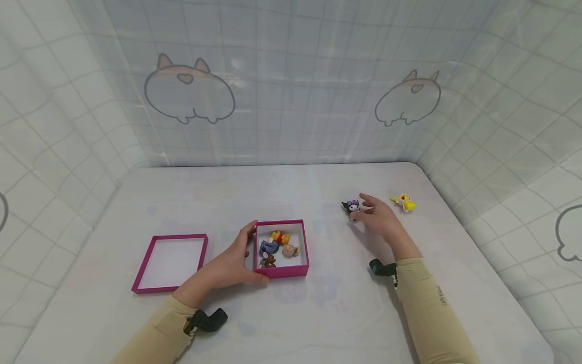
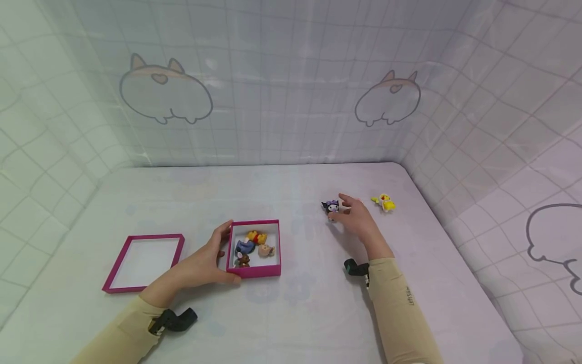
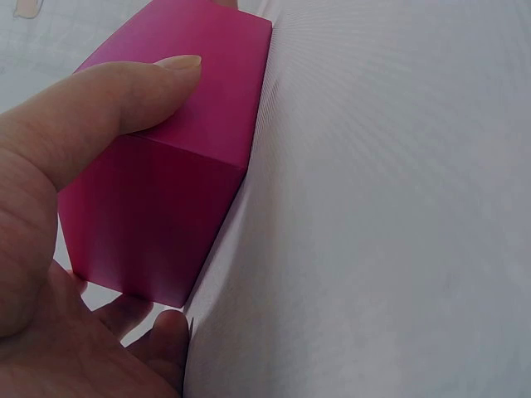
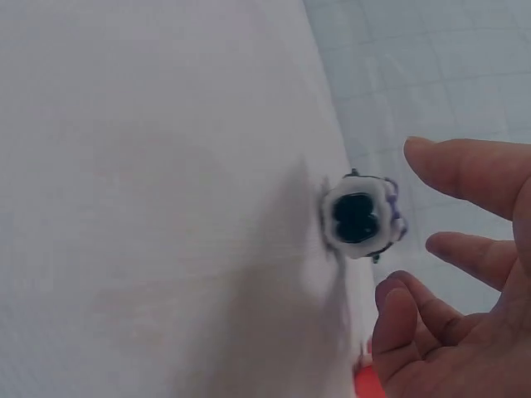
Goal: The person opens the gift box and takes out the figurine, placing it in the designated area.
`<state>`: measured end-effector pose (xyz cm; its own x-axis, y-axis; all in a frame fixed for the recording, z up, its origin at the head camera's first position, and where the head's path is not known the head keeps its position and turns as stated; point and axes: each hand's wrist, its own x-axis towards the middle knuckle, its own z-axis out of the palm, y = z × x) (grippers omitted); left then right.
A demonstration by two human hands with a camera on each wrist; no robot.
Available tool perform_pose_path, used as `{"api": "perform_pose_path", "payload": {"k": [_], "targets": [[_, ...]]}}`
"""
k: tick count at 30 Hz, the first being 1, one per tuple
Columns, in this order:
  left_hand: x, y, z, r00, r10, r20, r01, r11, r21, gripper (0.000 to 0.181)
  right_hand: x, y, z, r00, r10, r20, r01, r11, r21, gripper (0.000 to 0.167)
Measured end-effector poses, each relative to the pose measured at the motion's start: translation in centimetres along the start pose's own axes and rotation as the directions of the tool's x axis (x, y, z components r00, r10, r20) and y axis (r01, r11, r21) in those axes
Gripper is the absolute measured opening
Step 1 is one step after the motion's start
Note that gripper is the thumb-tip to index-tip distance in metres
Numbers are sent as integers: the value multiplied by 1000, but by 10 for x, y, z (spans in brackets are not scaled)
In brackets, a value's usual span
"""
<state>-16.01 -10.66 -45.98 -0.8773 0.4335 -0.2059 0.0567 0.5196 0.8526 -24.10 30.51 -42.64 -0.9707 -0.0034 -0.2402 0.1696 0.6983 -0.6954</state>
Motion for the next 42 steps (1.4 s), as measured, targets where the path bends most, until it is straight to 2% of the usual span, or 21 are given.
{"api": "perform_pose_path", "payload": {"k": [6,12,20,26,33,42], "targets": [[-1,1,1,1000,15,10,-14,1000,-3,135,-5,-8,-5,1000,-10,-30,11,999,38,76],[-1,0,0,1000,6,5,-7,1000,7,134,-11,-20,-8,994,-69,-85,72,997,33,74],[-1,0,-2,1000,23,12,-23,1000,-2,134,-25,-42,-4,983,-153,-105,156,988,16,70],[0,0,-1,1000,25,11,-25,1000,-7,134,-35,-54,2,976,-201,-85,205,978,34,65],[4,1,-2,1000,12,3,-12,1000,4,134,-40,-65,11,945,-319,-68,320,947,8,59],[1,0,-1,1000,-3,20,3,1000,-14,134,-49,-75,29,932,-362,-10,362,932,-5,56]]}}
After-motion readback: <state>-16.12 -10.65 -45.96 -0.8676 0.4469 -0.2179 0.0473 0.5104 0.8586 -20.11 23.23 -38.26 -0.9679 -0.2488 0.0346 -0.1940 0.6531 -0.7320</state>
